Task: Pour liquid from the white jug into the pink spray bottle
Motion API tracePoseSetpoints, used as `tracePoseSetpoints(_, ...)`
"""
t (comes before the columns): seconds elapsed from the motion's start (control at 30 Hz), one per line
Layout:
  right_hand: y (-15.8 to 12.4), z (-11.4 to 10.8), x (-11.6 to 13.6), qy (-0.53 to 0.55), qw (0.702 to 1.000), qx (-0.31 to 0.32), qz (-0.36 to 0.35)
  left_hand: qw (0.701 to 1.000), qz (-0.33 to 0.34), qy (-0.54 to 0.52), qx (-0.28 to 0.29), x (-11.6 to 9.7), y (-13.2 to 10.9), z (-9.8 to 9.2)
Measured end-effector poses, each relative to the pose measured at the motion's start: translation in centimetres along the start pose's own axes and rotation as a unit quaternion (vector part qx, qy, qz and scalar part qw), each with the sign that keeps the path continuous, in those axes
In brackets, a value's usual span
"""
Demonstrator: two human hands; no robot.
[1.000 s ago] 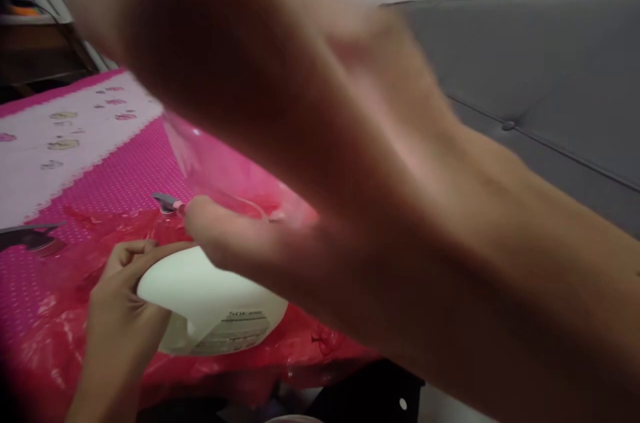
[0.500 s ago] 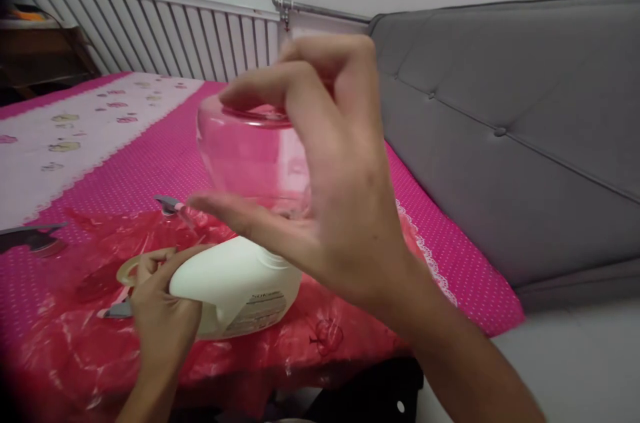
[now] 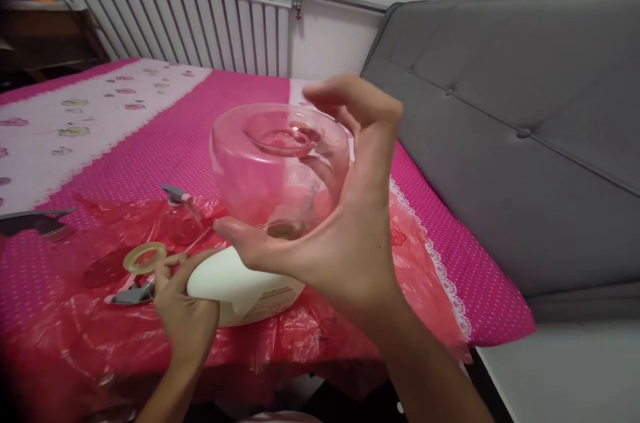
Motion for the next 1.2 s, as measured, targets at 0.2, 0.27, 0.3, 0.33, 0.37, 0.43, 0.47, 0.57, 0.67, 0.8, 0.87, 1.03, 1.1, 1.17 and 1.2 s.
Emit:
tracePoseSetpoints(0.2,-0.8,0.2,-2.0,0.044,0.996,0.000,0.073,1.000,-0.025,0.001,0.009,1.1,-0.3,0.1)
tracePoseSetpoints(0.27,-1.0,0.4,-2.7,0.053,0.993,0.021,0.099,0.999,-0.028,0.004,0.015,1.4,-0.3,0.1)
tracePoseSetpoints(0.3,-1.0,0.5,-3.0,0.054,0.992,0.031,0.111,0.999,-0.030,0.006,0.019,1.5,-0.4,0.1)
tracePoseSetpoints(0.33,-1.1,0.6,-3.2,0.054,0.990,0.038,0.122,0.999,-0.033,0.006,0.023,1.6,-0.4,0.1)
tracePoseSetpoints(0.37,-1.2,0.6,-3.3,0.054,0.989,0.040,0.132,0.999,-0.038,0.006,0.027,1.7,-0.5,0.1)
tracePoseSetpoints(0.43,-1.2,0.6,-3.0,0.061,0.989,0.029,0.134,0.998,-0.051,0.005,0.033,2.0,-0.7,0.0)
tracePoseSetpoints(0.47,-1.2,0.5,-2.8,0.066,0.989,0.020,0.131,0.998,-0.056,0.005,0.035,2.0,-0.7,-0.1)
tracePoseSetpoints(0.57,-0.9,0.1,-2.2,0.070,0.989,-0.003,0.128,0.998,-0.057,0.003,0.039,2.1,-0.9,-0.2)
tracePoseSetpoints(0.67,-0.8,0.1,-2.4,0.074,0.989,0.004,0.127,0.998,-0.052,0.001,0.037,2.1,-1.0,-0.3)
tracePoseSetpoints(0.8,-1.0,-0.2,-3.0,0.134,0.987,-0.013,0.090,0.998,-0.055,-0.004,0.041,2.3,-0.8,-0.3)
tracePoseSetpoints(0.87,-1.2,-0.3,-3.6,0.144,0.984,-0.027,0.101,0.997,-0.052,-0.010,0.058,2.2,-0.7,-0.3)
tracePoseSetpoints(1.03,-1.3,-0.3,-4.2,0.152,0.979,-0.042,0.132,0.994,-0.045,-0.029,0.096,2.2,-0.3,-0.2)
tracePoseSetpoints(1.1,-1.2,-0.4,-4.2,0.168,0.975,-0.052,0.134,0.992,-0.048,-0.029,0.110,2.2,-0.2,-0.1)
tracePoseSetpoints(1.17,-1.3,-0.6,-4.3,0.175,0.971,-0.079,0.144,0.991,-0.052,-0.025,0.123,2.0,-0.1,-0.1)
tracePoseSetpoints(1.2,-1.3,-0.7,-4.5,0.176,0.968,-0.089,0.152,0.990,-0.055,-0.023,0.130,2.0,0.0,0.0)
Point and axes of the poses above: each hand's wrist, its own y-axis towards the middle knuckle, its own z-axis out of the palm, x = y × z, the point moved 6 cm from there along y, towards the middle knuckle, and after that the axes turned 3 degrees about z, right-handed, at the moved point
